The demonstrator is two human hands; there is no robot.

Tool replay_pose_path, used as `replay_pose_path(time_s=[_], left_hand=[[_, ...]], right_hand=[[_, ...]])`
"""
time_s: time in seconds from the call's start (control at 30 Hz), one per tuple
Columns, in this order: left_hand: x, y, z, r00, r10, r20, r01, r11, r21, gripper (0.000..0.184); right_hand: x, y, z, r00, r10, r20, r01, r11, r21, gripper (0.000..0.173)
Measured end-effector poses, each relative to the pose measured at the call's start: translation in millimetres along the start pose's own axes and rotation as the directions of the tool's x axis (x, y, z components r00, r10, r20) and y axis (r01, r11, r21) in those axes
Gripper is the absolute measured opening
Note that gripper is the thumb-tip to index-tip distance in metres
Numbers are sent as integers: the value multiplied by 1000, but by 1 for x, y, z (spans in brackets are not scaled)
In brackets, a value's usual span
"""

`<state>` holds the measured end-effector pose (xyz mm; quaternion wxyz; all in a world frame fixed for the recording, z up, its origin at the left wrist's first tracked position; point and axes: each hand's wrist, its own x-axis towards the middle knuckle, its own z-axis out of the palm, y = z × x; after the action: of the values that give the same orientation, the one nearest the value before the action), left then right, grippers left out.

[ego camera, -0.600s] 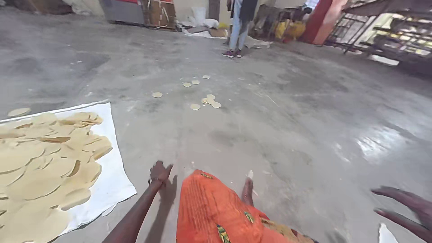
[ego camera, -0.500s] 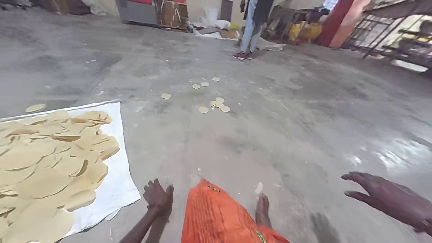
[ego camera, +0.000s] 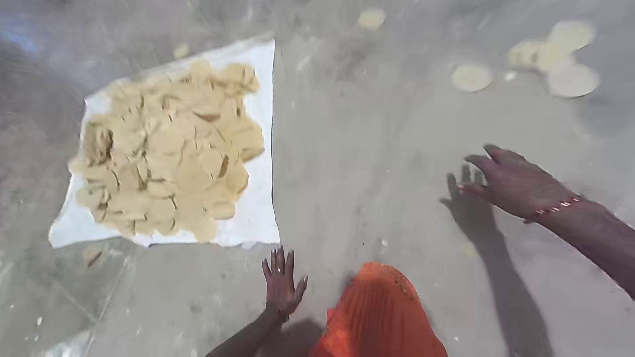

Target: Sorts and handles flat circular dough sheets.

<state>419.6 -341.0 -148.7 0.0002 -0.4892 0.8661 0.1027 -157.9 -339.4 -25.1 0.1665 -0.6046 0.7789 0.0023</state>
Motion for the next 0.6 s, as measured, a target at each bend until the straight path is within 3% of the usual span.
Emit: replay_pose_path(time_s=[0.17, 0.27, 0.43, 0.6], left_hand=[[6, 3, -1, 1000, -18, 15, 18, 1000, -2, 86], [7, 10, -12, 992, -78, 98, 81, 996, -25, 83], [9, 12, -20, 980, -116, 159, 121, 992, -22, 75], [16, 18, -25, 947, -153, 283, 193, 974, -121, 74]], right_hand=[[113, -68, 40, 976, -218, -4, 218, 975, 43, 80], [179, -105, 50, 949, -310, -59, 314, 946, 76, 90], [249, -147, 71, 986, -140, -94, 150, 982, 112, 97], [266, -140, 82, 984, -93, -152, 98, 995, 26, 94]])
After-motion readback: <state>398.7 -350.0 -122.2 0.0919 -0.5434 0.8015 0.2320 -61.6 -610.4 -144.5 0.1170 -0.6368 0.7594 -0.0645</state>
